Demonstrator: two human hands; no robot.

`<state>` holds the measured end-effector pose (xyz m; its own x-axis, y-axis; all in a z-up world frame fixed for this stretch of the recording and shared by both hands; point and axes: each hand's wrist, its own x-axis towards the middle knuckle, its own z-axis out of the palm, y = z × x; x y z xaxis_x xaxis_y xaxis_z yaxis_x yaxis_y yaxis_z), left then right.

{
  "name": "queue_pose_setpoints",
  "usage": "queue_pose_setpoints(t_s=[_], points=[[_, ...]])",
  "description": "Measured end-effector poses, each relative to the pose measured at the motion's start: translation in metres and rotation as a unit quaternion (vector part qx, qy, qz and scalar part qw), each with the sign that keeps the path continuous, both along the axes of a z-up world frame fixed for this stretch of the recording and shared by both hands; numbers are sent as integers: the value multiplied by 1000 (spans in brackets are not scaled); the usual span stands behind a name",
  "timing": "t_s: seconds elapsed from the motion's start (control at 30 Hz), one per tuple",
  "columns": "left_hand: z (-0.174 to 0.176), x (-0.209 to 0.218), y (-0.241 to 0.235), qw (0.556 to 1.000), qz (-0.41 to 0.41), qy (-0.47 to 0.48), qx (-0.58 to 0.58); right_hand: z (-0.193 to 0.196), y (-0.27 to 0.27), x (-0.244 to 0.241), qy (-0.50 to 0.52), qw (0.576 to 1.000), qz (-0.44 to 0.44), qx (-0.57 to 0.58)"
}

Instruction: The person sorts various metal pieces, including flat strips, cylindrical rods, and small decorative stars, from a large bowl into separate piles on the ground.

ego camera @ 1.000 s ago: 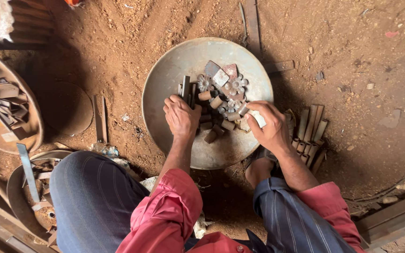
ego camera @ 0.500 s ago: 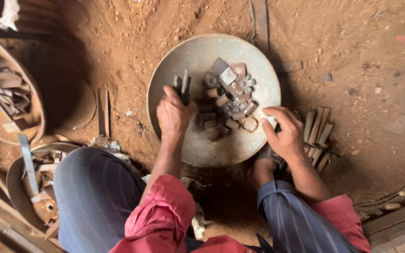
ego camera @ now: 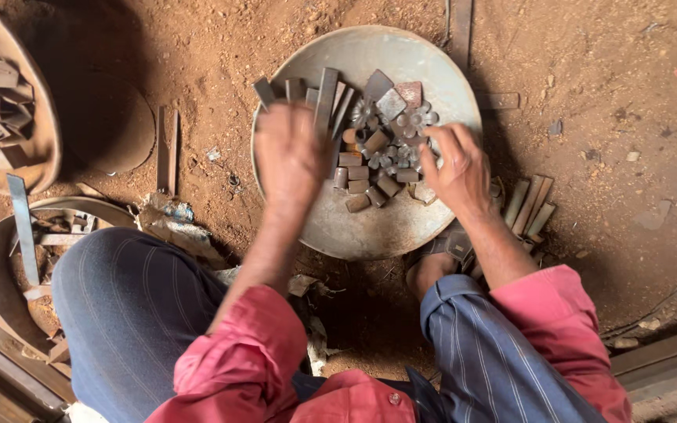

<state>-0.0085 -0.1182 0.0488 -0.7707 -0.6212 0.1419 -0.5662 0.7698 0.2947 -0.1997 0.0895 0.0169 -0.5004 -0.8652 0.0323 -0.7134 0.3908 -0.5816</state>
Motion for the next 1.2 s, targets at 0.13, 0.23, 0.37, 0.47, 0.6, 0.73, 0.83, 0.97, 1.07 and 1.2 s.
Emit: queue_pose_setpoints(t_s=[0.13, 0.23, 0.37, 0.47, 0.6, 0.73, 0.83, 0.97, 1.07, 1.2], points=[[-9, -31, 50, 983, -53, -118, 131, 7, -10, -7, 68, 997, -4, -29], [-23, -50, 66, 988, -44, -75, 129, 9, -36, -17, 62, 997, 53, -16], [-47, -53, 77, 986, -24, 12, 166, 1, -54, -25, 120, 988, 92, 17], [-59, -54, 73, 984, -15, -58, 170, -9, -55, -30, 77, 988, 133, 4], [-43, -34, 59, 947, -75, -38, 309, -21, -45, -40, 76, 989, 125, 32], [-22, -19, 50, 945, -34, -22, 325, -19, -57, -38, 161, 975, 143, 48], [-23, -20, 50, 949, 25, 31, 314, -13, -75, -27, 212, 959, 157, 107], [-36, -13, 56, 941, 67, 47, 328, -24, -73, -20, 177, 961, 147, 156], [-54, -5, 52, 951, 74, 85, 289, -49, -69, -20, 280, 930, 184, 153], [-57, 19, 32, 964, 114, 226, 82, -37, -60, -30, 251, 944, 209, 43]])
